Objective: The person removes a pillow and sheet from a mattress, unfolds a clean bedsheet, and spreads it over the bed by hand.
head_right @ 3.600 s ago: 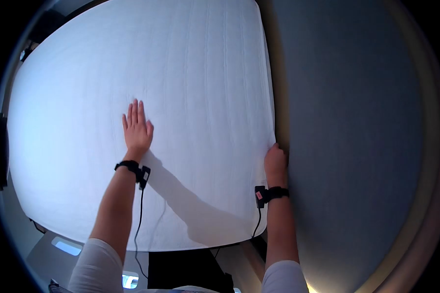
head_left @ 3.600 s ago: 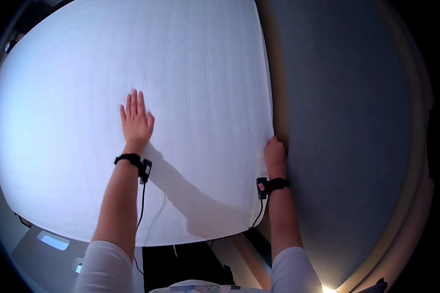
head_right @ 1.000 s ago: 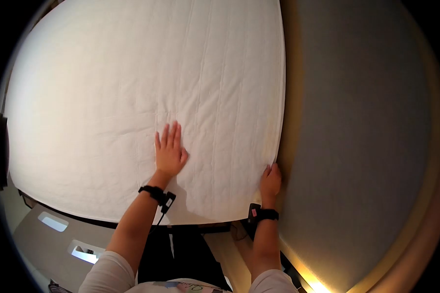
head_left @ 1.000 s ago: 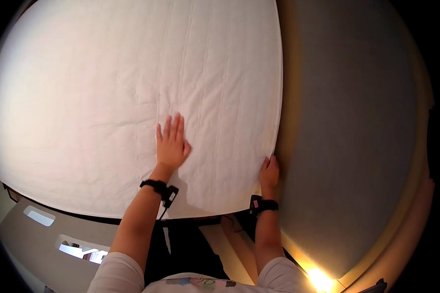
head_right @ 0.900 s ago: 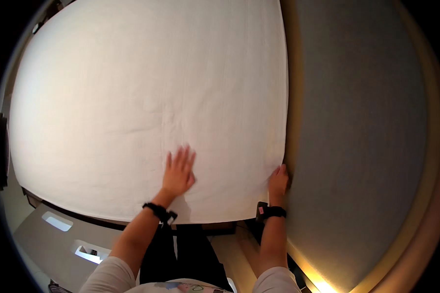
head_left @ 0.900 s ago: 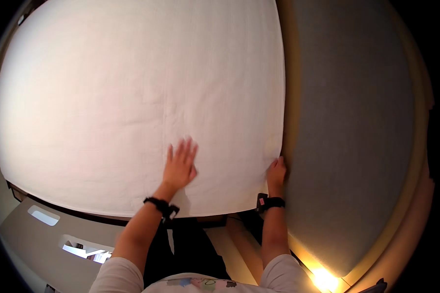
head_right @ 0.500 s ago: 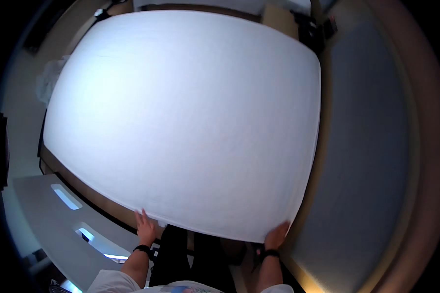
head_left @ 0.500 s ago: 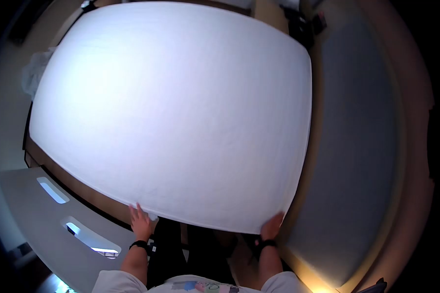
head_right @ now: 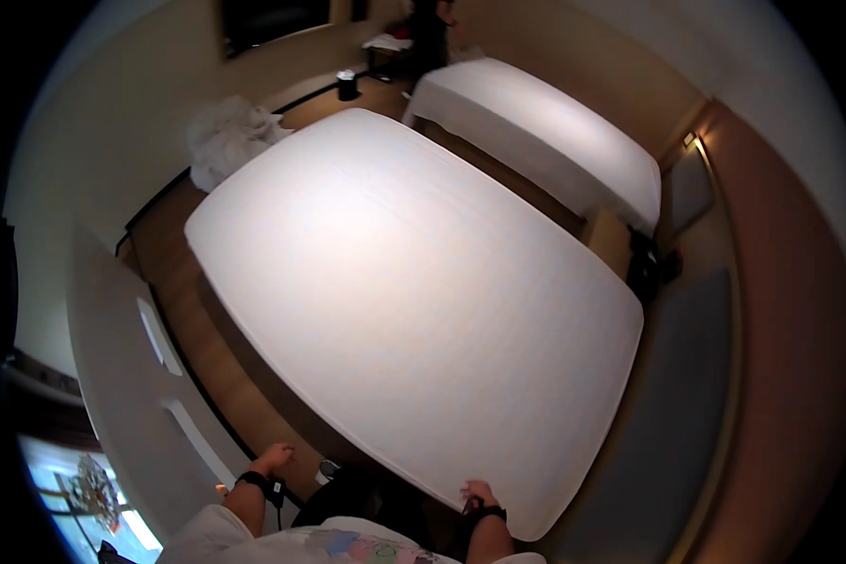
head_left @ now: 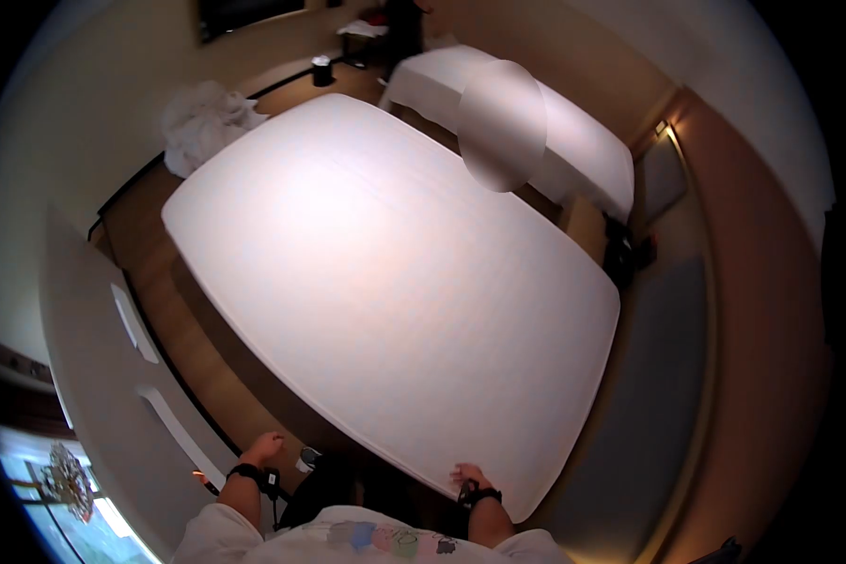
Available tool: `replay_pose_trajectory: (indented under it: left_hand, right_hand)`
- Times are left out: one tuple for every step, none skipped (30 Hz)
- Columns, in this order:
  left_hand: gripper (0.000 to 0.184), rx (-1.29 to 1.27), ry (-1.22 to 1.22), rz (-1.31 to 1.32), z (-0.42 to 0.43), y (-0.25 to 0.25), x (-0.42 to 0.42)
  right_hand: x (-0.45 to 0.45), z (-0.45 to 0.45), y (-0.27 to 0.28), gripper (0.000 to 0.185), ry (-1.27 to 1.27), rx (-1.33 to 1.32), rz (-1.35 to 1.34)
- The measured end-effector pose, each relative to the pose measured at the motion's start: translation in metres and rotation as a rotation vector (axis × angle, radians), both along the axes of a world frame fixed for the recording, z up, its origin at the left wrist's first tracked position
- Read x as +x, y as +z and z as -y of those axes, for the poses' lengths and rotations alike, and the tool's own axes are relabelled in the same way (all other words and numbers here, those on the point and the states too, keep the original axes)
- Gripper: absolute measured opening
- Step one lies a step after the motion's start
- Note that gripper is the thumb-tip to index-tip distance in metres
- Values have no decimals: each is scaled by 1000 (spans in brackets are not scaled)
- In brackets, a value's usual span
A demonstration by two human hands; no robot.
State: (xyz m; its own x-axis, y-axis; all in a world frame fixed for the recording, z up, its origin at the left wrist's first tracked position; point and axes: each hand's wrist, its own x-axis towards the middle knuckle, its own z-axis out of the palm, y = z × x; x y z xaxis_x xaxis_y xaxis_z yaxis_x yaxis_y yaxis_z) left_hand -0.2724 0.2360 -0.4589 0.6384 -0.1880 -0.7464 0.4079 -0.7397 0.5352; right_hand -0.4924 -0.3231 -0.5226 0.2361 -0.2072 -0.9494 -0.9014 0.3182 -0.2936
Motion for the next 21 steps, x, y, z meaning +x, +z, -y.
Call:
replay_pose_trajectory:
  left_hand:
    - [35, -35, 32, 1, -14, 14, 12]
    - [35, -41, 68, 9, -31, 23, 20]
    - [35, -54, 101, 5, -49, 27, 25]
    - [35, -73, 137, 10, -71, 30, 22]
    - [35, -75, 183, 21, -85, 49, 23]
    - [35, -39, 249, 4, -95, 67, 23]
    - [35, -11, 316, -16, -111, 83, 25]
    - [35, -17, 359, -19, -137, 91, 24]
    - [34, -1, 435, -36, -154, 93, 17]
    - [34, 16, 507, -56, -171, 93, 9]
    - [34, -4, 631, -89, -174, 114, 1]
    - [34, -2, 667, -95, -185, 121, -2]
    - [34, -40, 689, -152, -200, 125, -5]
    - [34, -76, 707, -215, -214, 125, -11]
    - [32, -36, 775, -275, -227, 114, -17]
    - [31, -59, 887, -284, -237, 93, -28]
    - [32, -94, 915, -264, -243, 77, -36]
    - [34, -130, 944, -244, -249, 61, -44]
    - [34, -99, 511, -132, -277, 5, -64]
    - [33, 27, 30, 91, -302, -42, -80]
    - [33, 122, -293, 355, -322, -75, -90]
  right_hand:
    - [43, -6, 40, 37, -50, 55, 123]
    - [87, -16, 67, 30, 1, 28, 131]
    - [115, -33, 80, 29, 42, -89, 242]
    - [131, -54, 98, 29, 85, -93, 261]
    - [149, -70, 120, 29, 191, -134, 305]
    - [169, -82, 134, 29, 295, -172, 349]
    - [183, -84, 115, 28, 370, -72, 296]
    - [189, -105, 119, 26, 476, -51, 244]
    - [191, -116, 115, 25, 538, 0, 205]
    - [189, -130, 111, 25, 545, 28, 104]
    - [186, -142, 105, 26, 546, 56, 1]
    - [184, -150, 116, 37, 491, 69, -19]
    - [191, -173, 135, 40, 490, 16, -128]
    - [182, -147, 94, 43, 309, 300, -152]
    - [180, -131, 90, 45, 197, 561, -182]
    - [185, -120, 86, 47, 73, 819, -211]
    - [196, -117, 72, 47, 86, 824, -230]
    - [211, -107, 47, 47, 442, 585, -128]
    - [234, -112, 30, 47, 785, 330, -15]
    - [259, -125, 20, 47, 802, 339, -17]
    - [287, -144, 8, 41, 997, 95, 35]
